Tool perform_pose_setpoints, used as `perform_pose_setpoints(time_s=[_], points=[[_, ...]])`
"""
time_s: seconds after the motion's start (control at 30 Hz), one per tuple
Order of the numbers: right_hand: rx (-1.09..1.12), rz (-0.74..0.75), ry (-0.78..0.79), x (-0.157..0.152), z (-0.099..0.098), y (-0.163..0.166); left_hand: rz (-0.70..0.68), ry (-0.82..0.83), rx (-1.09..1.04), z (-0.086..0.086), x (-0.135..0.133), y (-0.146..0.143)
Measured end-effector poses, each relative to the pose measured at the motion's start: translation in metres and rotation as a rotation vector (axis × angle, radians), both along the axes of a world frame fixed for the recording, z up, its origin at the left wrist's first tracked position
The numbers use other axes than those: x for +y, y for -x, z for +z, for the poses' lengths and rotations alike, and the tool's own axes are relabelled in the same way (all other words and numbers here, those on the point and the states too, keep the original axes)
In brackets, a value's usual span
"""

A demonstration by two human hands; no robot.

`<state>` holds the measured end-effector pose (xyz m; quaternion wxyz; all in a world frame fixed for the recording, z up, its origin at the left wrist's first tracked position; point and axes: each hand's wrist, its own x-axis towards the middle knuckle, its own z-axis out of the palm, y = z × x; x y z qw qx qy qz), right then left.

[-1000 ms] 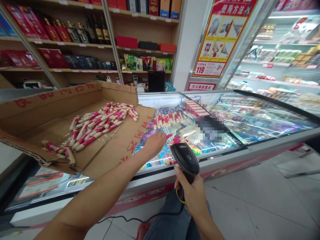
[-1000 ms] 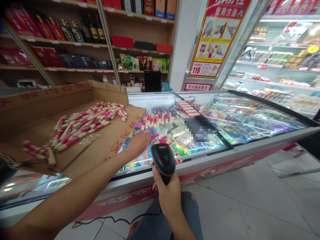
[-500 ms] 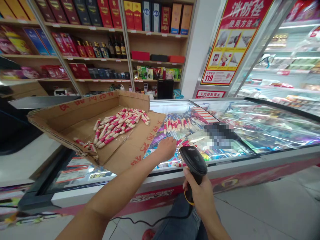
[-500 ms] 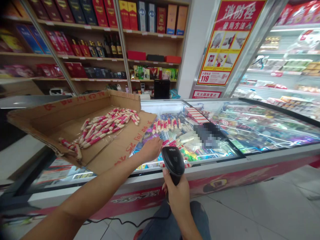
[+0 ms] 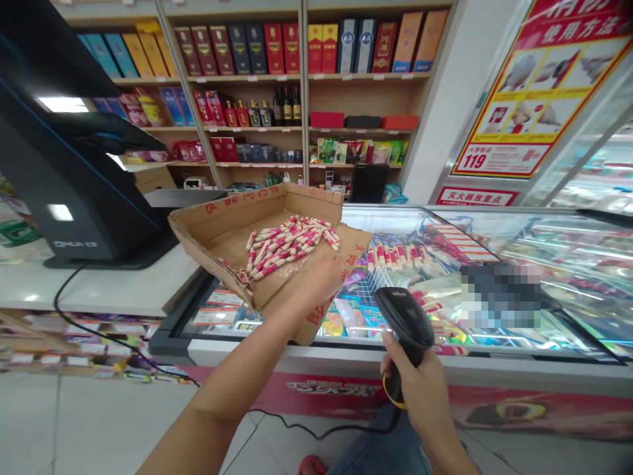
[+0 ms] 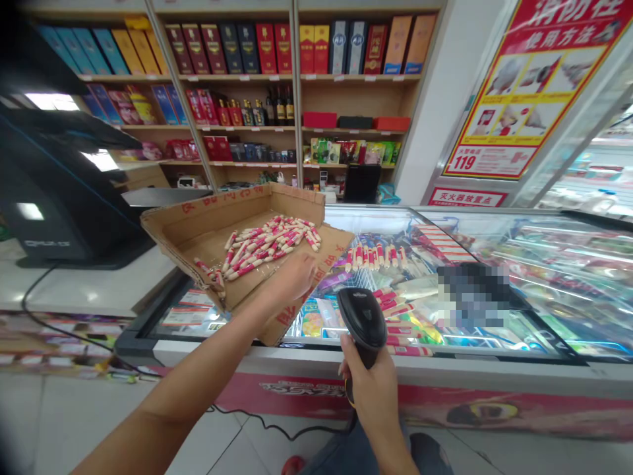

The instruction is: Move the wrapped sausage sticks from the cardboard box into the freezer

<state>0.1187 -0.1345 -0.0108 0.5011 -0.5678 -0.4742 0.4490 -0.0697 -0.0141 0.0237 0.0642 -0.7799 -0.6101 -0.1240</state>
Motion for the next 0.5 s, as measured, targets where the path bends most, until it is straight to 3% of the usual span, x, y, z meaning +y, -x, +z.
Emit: perform_pose_setpoints(time_s=[0.2,0.5], points=[[0.047,0.103,-0.084,0.007,0.003,0.026,0.368,-0.020,0.100,0.004,0.000,0.052],[0.017,0.177,-0.029,0.011,0.007,0.045,0.532,0.022,0.117,-0.020,0.022,0.067]])
